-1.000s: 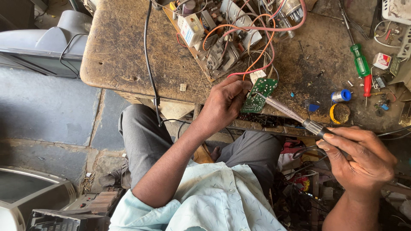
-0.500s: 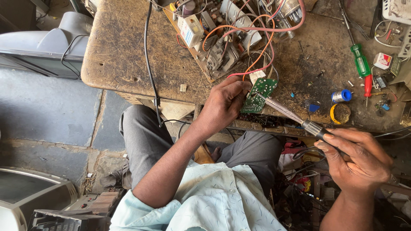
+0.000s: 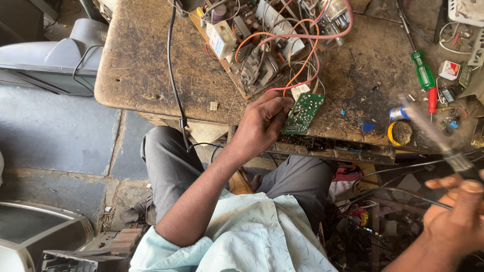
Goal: The person sits on the floor and uses a soldering iron to work on a green circuit board. They hold the board with one hand and apply the soldering iron to various points on the board, occasionally adjusting the wires connected to it.
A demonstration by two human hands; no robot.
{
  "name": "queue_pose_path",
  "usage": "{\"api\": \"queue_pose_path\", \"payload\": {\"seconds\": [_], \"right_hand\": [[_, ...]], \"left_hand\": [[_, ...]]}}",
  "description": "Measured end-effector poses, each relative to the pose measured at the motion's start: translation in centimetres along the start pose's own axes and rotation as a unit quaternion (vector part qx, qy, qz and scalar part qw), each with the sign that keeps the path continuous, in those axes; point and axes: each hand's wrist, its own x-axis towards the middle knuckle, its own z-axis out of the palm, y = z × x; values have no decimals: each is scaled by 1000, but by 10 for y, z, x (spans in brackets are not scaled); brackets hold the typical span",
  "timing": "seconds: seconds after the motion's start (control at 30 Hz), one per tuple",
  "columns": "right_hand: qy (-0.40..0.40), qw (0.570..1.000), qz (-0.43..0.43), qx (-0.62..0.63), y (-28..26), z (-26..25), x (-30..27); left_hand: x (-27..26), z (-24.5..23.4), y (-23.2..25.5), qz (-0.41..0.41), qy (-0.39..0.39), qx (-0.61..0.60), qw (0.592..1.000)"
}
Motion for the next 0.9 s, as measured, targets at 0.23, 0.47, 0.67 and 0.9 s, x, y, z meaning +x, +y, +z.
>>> {"api": "queue_pose_path", "payload": {"seconds": [0.23, 0.47, 0.67, 0.9], "right_hand": [[154, 980, 72, -105, 10, -43, 12], [173, 949, -59, -257, 4, -24, 38], [154, 923, -75, -344, 49, -31, 61], [120, 801, -197, -553, 111, -50, 89]], "left_hand": [[-1, 0, 1, 15, 2, 7, 1000], [3, 7, 3, -42, -15, 9, 999], [4, 8, 5, -37, -10, 25, 999], [-1, 5, -3, -8, 13, 17, 1000]]}}
